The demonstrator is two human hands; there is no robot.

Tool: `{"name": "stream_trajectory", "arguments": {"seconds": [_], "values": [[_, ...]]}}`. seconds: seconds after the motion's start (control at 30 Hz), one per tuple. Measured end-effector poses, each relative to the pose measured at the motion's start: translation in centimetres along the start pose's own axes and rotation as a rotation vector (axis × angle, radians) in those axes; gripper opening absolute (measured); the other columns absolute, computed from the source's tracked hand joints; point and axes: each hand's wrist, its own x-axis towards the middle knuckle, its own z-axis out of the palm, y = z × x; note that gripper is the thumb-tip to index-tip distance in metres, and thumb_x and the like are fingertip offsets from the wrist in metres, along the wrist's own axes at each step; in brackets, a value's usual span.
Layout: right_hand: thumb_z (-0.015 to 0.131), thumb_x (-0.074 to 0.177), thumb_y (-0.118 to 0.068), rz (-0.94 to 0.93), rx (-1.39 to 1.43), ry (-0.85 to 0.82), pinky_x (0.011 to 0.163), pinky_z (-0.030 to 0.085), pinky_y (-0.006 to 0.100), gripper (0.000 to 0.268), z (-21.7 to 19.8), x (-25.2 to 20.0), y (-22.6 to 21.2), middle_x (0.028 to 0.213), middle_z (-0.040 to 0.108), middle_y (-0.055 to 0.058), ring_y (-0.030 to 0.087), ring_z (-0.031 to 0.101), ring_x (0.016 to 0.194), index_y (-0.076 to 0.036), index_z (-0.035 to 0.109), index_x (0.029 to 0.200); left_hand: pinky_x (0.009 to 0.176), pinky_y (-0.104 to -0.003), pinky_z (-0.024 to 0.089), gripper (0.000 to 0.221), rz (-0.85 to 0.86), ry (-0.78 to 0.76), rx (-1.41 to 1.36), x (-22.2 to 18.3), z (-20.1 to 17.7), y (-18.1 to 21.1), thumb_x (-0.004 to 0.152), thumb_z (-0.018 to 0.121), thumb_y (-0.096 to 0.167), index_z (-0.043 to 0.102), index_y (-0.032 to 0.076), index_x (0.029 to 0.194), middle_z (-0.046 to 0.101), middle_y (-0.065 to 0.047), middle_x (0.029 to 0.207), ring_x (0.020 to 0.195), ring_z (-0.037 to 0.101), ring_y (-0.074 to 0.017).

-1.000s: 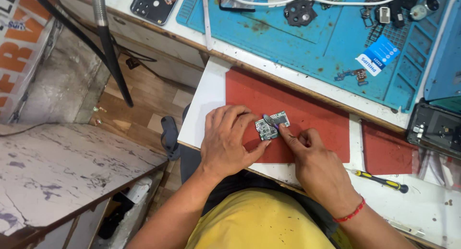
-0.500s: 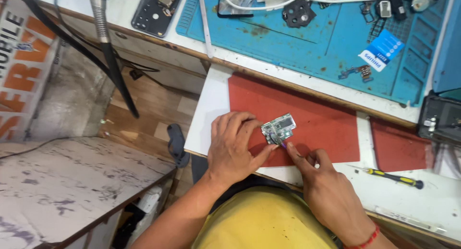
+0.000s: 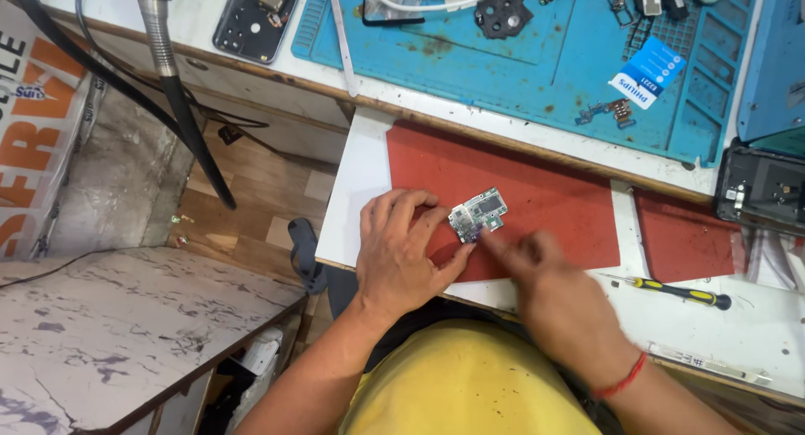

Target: The person uses a hot air gun to heat a small circuit board placed on a red mat. They then use a small brush to clean the board's surface and a purple tool to scrape or adjust components on the board. The person handles the board and tools with both hands throughout the process.

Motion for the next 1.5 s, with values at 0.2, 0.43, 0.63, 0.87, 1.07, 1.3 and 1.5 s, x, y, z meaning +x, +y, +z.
{"name": "stream_trajectory", "arguments": {"seconds": [0.2, 0.43, 0.63, 0.87, 1.07, 1.3, 1.5], "values": [[0.053, 0.083, 0.000, 0.010, 0.028, 0.029, 0.058, 0.057, 0.049, 0.073, -0.2, 0.5, 0.1, 0.102, 0.061, 0.014, 0.037, 0.068, 0.065, -0.025, 0.051, 0.152, 0.102, -0.046, 0.039, 0.044, -0.019, 0.004, -0.011, 0.0, -0.2, 0.1, 0.076, 0.085, 0.036, 0.074, 0.007, 0.106, 0.062, -0.006, 0.117, 0.117, 0.055, -0.0274], [0.054, 0.078, 0.001, 0.016, 0.026, -0.023, 0.058, 0.056, 0.050, 0.079, -0.1, 0.0, 0.3, 0.109, 0.062, 0.016, 0.038, 0.068, 0.063, -0.026, 0.053, 0.152, 0.102, -0.046, 0.039, 0.047, -0.031, -0.001, -0.005, 0.1, -0.3, 0.1, 0.073, 0.085, 0.036, 0.073, 0.006, 0.107, 0.062, -0.007, 0.118, 0.118, 0.054, -0.0282], [0.054, 0.082, 0.001, 0.054, 0.061, 0.023, 0.058, 0.057, 0.048, 0.072, 0.1, -0.1, -0.2, 0.105, 0.062, 0.016, 0.037, 0.069, 0.067, -0.024, 0.055, 0.149, 0.103, -0.047, 0.038, 0.047, -0.027, -0.021, -0.012, 0.2, -0.2, -0.3, 0.074, 0.086, 0.037, 0.072, 0.006, 0.107, 0.060, -0.007, 0.118, 0.118, 0.053, -0.0285], [0.052, 0.080, 0.004, -0.011, 0.038, 0.096, 0.061, 0.056, 0.049, 0.068, -0.2, 1.0, 0.2, 0.106, 0.063, 0.016, 0.038, 0.067, 0.067, -0.019, 0.058, 0.144, 0.104, -0.049, 0.037, 0.047, -0.051, -0.025, -0.033, 0.3, -0.4, -0.5, 0.071, 0.086, 0.039, 0.070, 0.008, 0.103, 0.060, -0.007, 0.119, 0.119, 0.052, -0.0296], [0.056, 0.085, 0.000, 0.061, -0.014, 0.189, 0.061, 0.055, 0.049, 0.064, -0.9, 1.9, 0.4, 0.103, 0.063, 0.016, 0.039, 0.066, 0.067, -0.018, 0.057, 0.146, 0.102, -0.047, 0.038, 0.043, -0.066, -0.036, -0.052, 0.1, -0.2, -0.4, 0.074, 0.086, 0.038, 0.070, 0.010, 0.102, 0.060, -0.006, 0.119, 0.119, 0.053, -0.0280], [0.053, 0.083, 0.002, 0.051, 0.102, 0.100, 0.065, 0.055, 0.048, 0.066, -0.5, 0.2, 0.8, 0.102, 0.062, 0.017, 0.039, 0.067, 0.073, -0.018, 0.056, 0.146, 0.102, -0.047, 0.037, 0.043, -0.055, -0.035, -0.058, 0.3, 0.0, -0.4, 0.074, 0.085, 0.038, 0.069, 0.009, 0.101, 0.060, -0.005, 0.118, 0.119, 0.053, -0.0273], [0.052, 0.081, 0.004, 0.031, 0.114, 0.137, 0.066, 0.055, 0.051, 0.066, -0.3, 1.1, 0.5, 0.106, 0.062, 0.020, 0.041, 0.067, 0.076, -0.016, 0.058, 0.143, 0.102, -0.047, 0.037, 0.043, -0.056, -0.050, -0.047, 0.3, -0.1, -0.5, 0.074, 0.086, 0.038, 0.070, 0.009, 0.101, 0.060, -0.006, 0.118, 0.119, 0.052, -0.0278]]}}
